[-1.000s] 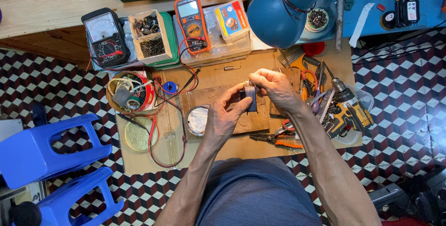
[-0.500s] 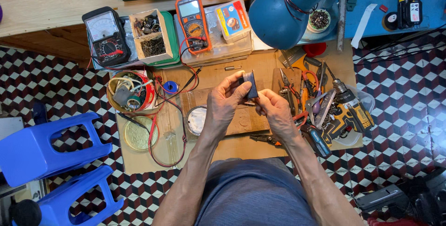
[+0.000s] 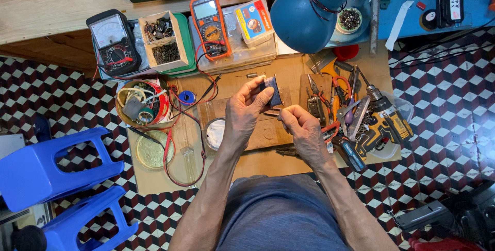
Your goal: The person winds a thin wire around a small rectangular core held in the left hand. The person repeatedly wraps the wire by hand, rotating the core as needed to maintain alignment. The work is performed at a bench with various tools and electronics visible.
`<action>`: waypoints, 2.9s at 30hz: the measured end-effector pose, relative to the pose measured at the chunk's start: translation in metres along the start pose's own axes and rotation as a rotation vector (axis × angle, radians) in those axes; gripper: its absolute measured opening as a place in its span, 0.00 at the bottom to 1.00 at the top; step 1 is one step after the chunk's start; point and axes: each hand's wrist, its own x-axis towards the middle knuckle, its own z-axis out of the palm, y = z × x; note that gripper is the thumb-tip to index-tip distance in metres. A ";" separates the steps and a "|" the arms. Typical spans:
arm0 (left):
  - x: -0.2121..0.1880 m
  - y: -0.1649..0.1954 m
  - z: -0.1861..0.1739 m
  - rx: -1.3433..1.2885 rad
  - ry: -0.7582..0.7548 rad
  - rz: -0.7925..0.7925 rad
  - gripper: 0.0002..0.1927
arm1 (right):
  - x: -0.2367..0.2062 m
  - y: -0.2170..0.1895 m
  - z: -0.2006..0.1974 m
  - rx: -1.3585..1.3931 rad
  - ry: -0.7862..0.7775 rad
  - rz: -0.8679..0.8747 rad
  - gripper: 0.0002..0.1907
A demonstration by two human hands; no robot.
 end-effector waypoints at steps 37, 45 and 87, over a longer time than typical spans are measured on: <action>-0.047 -0.003 -0.007 0.395 -0.039 0.080 0.25 | 0.067 -0.050 -0.008 -0.044 -0.109 -0.083 0.15; -0.042 -0.008 -0.007 0.308 -0.088 0.056 0.26 | 0.068 -0.051 -0.007 0.013 -0.113 -0.023 0.14; 0.004 0.002 -0.006 0.071 0.033 -0.025 0.27 | 0.007 -0.003 0.002 -0.199 -0.005 -0.061 0.13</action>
